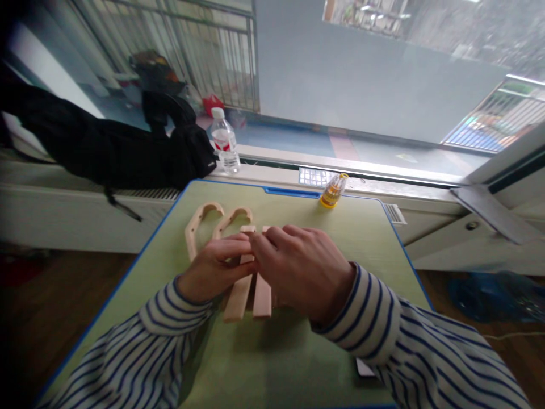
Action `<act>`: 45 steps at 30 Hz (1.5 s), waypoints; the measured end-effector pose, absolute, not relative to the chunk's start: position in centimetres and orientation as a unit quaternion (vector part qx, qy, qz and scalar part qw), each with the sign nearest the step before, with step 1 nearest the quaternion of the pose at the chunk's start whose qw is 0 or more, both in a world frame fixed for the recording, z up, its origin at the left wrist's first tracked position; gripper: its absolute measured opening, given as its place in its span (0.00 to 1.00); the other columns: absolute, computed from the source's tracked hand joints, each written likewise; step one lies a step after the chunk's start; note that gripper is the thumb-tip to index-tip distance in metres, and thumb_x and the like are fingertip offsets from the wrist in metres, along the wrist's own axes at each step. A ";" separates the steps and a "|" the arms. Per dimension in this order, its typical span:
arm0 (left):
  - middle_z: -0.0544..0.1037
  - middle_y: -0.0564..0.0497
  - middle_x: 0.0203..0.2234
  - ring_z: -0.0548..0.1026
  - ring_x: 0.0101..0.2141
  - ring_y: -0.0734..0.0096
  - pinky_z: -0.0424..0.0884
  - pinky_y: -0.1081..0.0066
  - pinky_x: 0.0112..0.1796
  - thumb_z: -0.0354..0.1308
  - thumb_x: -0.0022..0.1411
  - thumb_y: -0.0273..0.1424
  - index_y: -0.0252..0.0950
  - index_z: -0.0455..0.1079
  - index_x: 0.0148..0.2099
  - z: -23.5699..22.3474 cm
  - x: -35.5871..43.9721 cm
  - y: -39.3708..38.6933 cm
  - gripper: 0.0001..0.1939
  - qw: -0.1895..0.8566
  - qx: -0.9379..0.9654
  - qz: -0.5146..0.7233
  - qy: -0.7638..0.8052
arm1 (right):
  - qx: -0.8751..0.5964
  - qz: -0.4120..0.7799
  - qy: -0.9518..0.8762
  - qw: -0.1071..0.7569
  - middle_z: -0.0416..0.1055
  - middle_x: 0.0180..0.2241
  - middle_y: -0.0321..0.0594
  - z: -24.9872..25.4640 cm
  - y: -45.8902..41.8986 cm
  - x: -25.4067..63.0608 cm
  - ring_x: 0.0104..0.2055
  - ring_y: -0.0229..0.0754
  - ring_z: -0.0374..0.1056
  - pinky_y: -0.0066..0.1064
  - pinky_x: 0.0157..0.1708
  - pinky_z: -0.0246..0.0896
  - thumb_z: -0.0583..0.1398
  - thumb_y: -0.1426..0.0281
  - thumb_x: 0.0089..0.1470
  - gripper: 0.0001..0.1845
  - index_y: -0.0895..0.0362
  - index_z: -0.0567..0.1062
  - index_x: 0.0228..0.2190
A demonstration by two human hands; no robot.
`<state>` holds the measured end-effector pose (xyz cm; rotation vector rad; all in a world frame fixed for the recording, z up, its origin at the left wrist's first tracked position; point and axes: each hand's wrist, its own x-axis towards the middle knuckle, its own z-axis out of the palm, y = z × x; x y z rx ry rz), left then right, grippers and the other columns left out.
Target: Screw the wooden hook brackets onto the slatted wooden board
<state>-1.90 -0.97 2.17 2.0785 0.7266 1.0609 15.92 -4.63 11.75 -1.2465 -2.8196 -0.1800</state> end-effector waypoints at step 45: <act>0.77 0.47 0.31 0.74 0.34 0.71 0.71 0.70 0.38 0.60 0.57 0.29 0.35 0.76 0.38 2.7 -1.7 -1.4 0.07 0.321 0.802 0.425 0.269 | -0.418 -0.057 -0.905 0.051 0.69 0.31 0.35 11.5 -5.1 16.0 0.30 0.38 0.64 0.32 0.28 0.50 0.51 0.65 0.60 0.08 0.56 0.67 0.34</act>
